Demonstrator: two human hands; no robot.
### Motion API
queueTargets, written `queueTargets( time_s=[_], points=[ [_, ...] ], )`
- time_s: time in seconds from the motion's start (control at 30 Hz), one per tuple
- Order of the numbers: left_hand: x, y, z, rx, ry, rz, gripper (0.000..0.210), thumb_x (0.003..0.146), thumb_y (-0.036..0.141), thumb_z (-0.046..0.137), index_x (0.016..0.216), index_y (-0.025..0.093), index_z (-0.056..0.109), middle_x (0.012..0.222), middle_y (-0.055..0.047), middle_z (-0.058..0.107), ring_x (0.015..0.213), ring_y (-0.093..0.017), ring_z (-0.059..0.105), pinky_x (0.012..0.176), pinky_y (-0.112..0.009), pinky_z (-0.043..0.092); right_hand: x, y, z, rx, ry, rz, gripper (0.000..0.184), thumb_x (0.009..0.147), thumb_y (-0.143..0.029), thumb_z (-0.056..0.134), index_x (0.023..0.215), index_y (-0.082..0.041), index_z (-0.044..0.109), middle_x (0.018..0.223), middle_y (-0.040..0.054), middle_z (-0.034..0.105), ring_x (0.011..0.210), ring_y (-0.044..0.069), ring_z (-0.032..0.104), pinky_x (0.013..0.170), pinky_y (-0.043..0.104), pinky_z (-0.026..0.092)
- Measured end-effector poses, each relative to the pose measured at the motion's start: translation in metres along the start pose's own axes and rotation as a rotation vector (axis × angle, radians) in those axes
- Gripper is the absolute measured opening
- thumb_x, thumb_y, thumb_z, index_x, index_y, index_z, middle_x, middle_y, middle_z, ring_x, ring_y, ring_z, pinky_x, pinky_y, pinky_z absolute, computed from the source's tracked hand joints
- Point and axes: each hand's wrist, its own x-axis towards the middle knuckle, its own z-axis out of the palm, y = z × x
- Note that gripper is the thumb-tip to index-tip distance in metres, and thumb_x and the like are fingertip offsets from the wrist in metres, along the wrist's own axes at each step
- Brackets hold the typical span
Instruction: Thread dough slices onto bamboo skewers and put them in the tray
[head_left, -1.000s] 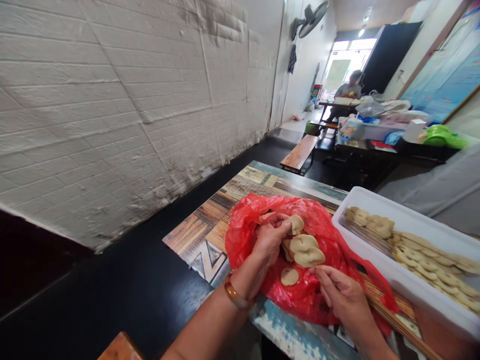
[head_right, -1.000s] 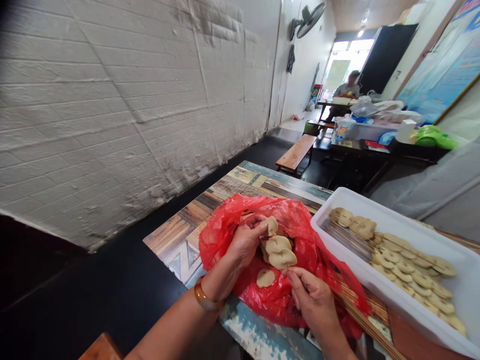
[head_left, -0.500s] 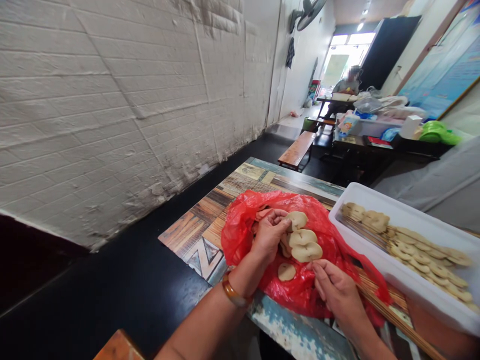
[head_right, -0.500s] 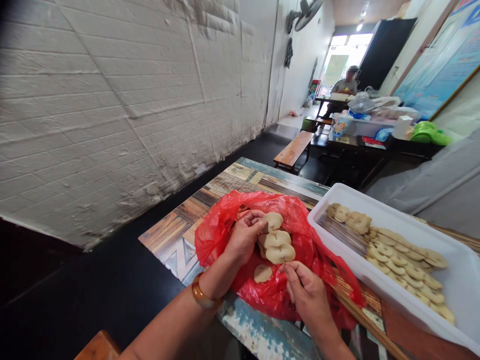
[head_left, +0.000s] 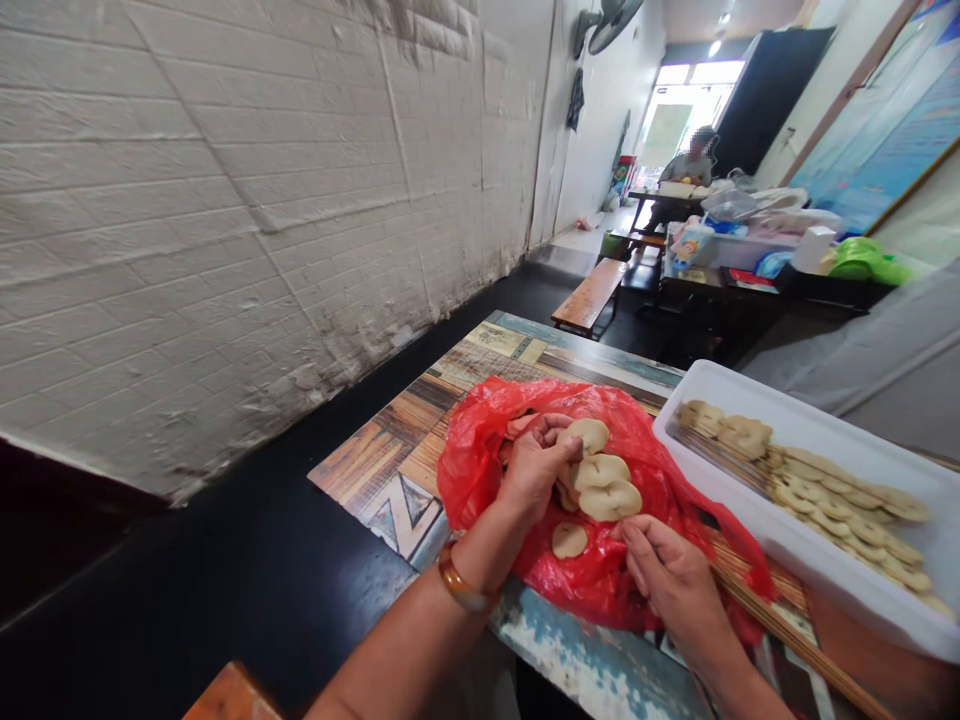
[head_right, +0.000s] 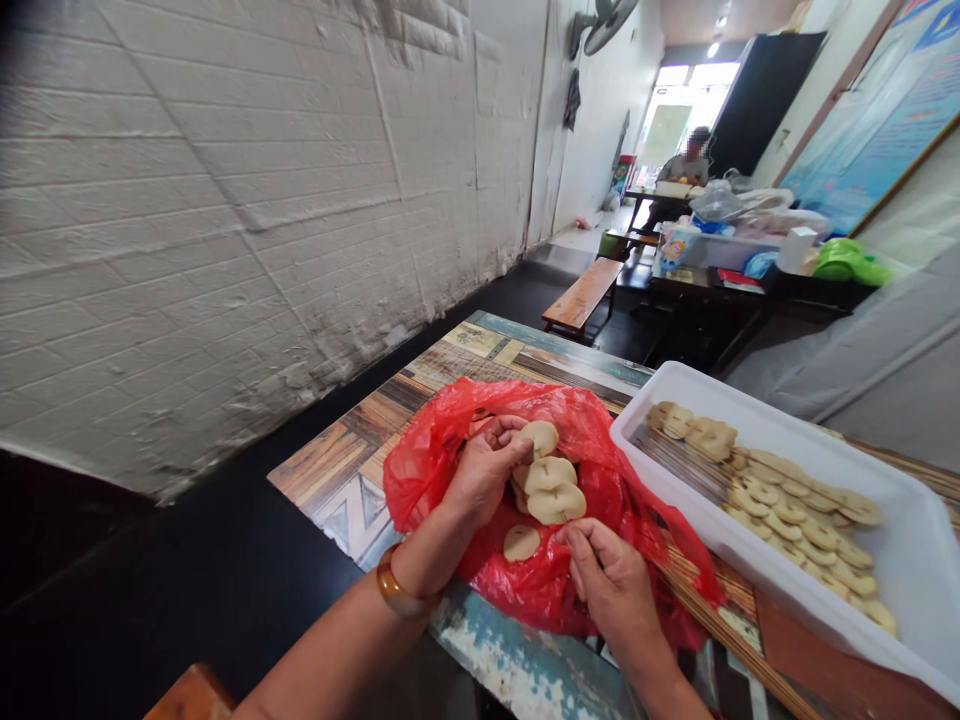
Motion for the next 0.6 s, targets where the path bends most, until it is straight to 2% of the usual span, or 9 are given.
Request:
queueTargets(
  time_s=[0.43, 0.6],
  points=[
    [0.0035, -0.0031, -0.0011, 0.039, 0.023, 0.055, 0.035, 0.06, 0.027, 0.076, 0.088, 0.016, 0.059, 0.063, 0.004, 0.058, 0.054, -0.007, 0.05, 0.055, -0.018, 0.037, -0.0006, -0.0073, -0.0017, -0.162, 0.029, -0.068, 0.037, 0.086, -0.052, 0.046, 0.077, -0.019, 0.059, 0.048, -0.0063, 0.04, 0.042, 0.011, 0.039, 0.043, 0.023, 0.033],
    [0.0049, -0.004, -0.0042, 0.013, 0.012, 0.019, 0.036, 0.06, 0.029, 0.076, 0.09, 0.017, 0.06, 0.067, 0.002, 0.06, 0.058, -0.008, 0.053, 0.057, -0.02, 0.038, 0.001, -0.008, -0.0053, -0.193, 0.04, -0.09, 0.034, 0.086, -0.049, 0.048, 0.074, -0.02, 0.061, 0.048, -0.0046, 0.043, 0.044, 0.012, 0.042, 0.046, 0.023, 0.035]
  ],
)
